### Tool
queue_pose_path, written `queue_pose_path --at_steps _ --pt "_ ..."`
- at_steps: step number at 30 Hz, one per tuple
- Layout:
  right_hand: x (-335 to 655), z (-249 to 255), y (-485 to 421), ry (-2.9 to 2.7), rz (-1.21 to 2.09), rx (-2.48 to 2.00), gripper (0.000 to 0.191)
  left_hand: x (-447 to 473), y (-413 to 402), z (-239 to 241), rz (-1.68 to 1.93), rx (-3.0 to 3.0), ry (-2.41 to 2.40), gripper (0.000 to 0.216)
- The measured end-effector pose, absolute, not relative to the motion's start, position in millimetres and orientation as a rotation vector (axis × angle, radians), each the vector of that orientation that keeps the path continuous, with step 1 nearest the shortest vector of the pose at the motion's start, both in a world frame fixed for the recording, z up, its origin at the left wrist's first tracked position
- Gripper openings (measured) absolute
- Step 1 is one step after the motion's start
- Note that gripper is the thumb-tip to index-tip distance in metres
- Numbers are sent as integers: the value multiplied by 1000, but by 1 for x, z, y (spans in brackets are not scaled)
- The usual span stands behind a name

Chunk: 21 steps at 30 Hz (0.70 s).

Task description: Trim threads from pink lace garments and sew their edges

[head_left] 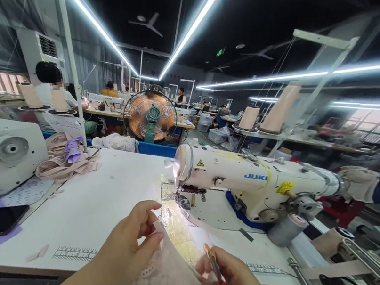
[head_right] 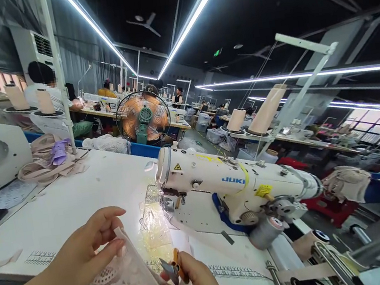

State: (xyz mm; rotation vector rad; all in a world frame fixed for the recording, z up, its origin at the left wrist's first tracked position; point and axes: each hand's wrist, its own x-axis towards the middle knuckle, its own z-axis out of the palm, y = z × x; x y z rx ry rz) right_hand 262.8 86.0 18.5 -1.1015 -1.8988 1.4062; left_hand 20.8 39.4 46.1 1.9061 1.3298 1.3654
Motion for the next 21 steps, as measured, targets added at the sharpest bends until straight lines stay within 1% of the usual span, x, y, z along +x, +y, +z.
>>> queue_pose_path --at_steps 4,7,11,14,18,20,21 --pt "251 46 97 -1925 1154 -906 21 33 46 41 1410 2217 1460 40" --pt "230 67 100 -1904 1054 -772 19 43 47 46 1457 2308 1575 42" --pt "208 77 101 -1928 1041 -685 22 52 44 64 1360 2292 1554 31" --pt "203 77 100 -1954 1018 -684 19 53 44 63 1310 2204 1508 24" --pt "204 76 100 -1984 994 -632 15 48 49 45 1444 2127 1544 32" --pt "206 76 101 -1989 987 -575 15 43 50 41 1373 2068 1530 31" --pt "206 75 102 -1989 990 -549 16 40 50 42 1299 2029 1517 27"
